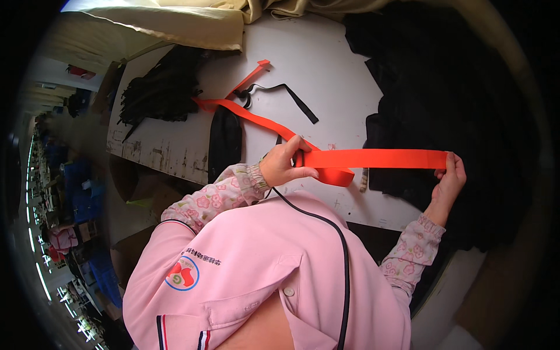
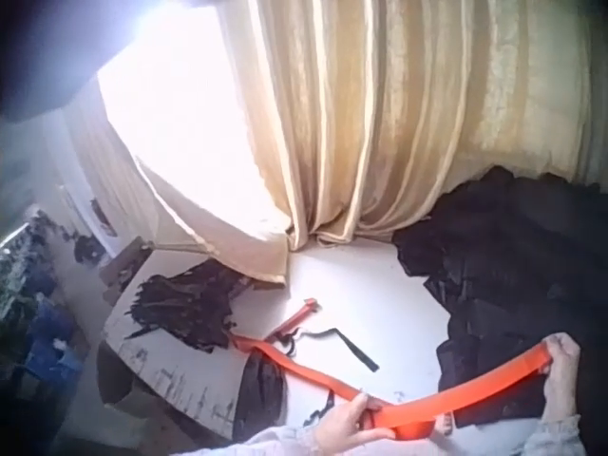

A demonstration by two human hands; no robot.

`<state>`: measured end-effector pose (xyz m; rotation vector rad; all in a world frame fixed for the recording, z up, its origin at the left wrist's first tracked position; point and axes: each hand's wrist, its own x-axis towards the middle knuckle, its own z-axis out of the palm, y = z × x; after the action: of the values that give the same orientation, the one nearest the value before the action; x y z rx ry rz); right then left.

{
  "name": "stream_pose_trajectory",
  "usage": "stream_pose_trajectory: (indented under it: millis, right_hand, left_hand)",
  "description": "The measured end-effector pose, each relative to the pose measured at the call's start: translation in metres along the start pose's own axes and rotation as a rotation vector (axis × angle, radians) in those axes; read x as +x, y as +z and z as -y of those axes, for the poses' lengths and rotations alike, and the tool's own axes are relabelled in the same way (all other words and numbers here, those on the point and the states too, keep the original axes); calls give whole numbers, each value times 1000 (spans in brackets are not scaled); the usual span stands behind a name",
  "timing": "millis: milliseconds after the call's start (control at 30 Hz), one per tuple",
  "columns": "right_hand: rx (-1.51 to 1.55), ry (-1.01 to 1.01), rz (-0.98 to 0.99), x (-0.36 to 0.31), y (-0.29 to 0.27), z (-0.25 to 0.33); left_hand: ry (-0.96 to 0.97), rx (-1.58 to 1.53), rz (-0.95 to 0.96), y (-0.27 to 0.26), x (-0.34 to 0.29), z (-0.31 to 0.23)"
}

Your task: Assembling and packaging red safety straps or harnesses in a factory environment.

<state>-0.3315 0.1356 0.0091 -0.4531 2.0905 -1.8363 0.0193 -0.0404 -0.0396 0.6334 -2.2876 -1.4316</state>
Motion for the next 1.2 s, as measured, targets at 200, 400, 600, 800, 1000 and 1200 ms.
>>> stream_pose_trajectory:
  millis: [200,400,600,800,1000,1200]
  right_hand:
    - [206,91,-45,-7,17,13]
    - [818,153,653,-53,60,62]
    - [889,98,1146,-106,112,112]
    - [939,100,1488,-126,113,138]
    - [830,69,1270,-110,92,107]
    - [111,116,986,-109,115,60]
  left_hand:
    - [44,-111,18,0,-7,16]
    - [-553,-1085,868,13,-2,72]
    - [-604,-69,903,97,30,101]
    - [-64,54,1187,124,40,79]
    - [-399,-1003,556,51,50,26]
    - [-153,-950,334,1,52,-18]
